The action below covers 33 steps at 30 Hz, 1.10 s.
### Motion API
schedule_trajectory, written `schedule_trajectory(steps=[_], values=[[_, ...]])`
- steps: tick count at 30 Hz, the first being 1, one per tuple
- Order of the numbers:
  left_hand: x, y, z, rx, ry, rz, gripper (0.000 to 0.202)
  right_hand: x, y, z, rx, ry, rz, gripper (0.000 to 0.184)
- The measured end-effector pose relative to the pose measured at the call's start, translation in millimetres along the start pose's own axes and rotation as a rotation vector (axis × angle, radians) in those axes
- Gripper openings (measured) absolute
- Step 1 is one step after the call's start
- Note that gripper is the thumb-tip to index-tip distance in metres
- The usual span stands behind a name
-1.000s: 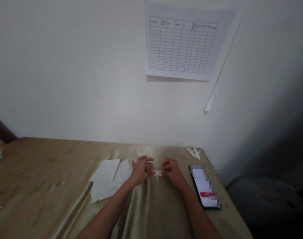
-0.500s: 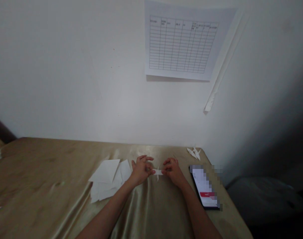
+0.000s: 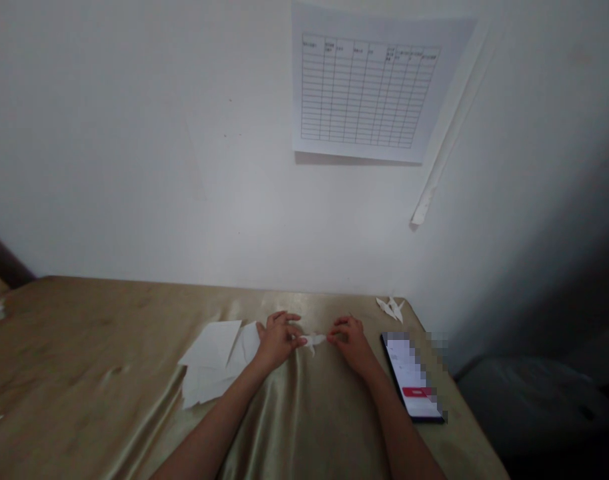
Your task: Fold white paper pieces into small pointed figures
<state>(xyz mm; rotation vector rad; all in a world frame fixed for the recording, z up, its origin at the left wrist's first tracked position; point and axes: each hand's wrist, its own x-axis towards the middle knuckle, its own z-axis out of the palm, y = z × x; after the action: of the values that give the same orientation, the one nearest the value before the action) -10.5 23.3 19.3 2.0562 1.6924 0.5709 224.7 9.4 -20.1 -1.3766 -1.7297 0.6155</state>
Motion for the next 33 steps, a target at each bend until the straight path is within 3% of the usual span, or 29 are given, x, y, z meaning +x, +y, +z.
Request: schedule_trajectory(steps=[3,9,18,23,26,29,33], values=[[-1,1,3.5,0.007,-0.011,0.025,0.007,-1,-2,3,-0.009,0.0,-0.014,0.016],[0,-1,7.3,-0.012,-0.016,0.03,0.008,-2,-4,1,-0.017,-0.036,-0.015,0.004],[1,0,5.1,-0.041,0.062,-0.007,0.011,-2,-7,-4,-0.033,-0.07,-0.019,0.002],[0,1,5.1,-0.011,0.063,0.028,0.01,-3,-8,2,-0.052,-0.027,-0.021,0.028],[0,1,6.1,-0.006,0.061,0.025,0.009,-3,-11,1,-0.056,-0.085,-0.044,0.008],[0,0,7.1,-0.006,0.083,0.023,0.01,-3,-12,0,-0.045,-0.107,-0.056,0.007],[-1,-1,6.7,-0.002,0.163,0.039,0.041,0,-7,-1,-0.034,-0.03,-0.056,0.008]])
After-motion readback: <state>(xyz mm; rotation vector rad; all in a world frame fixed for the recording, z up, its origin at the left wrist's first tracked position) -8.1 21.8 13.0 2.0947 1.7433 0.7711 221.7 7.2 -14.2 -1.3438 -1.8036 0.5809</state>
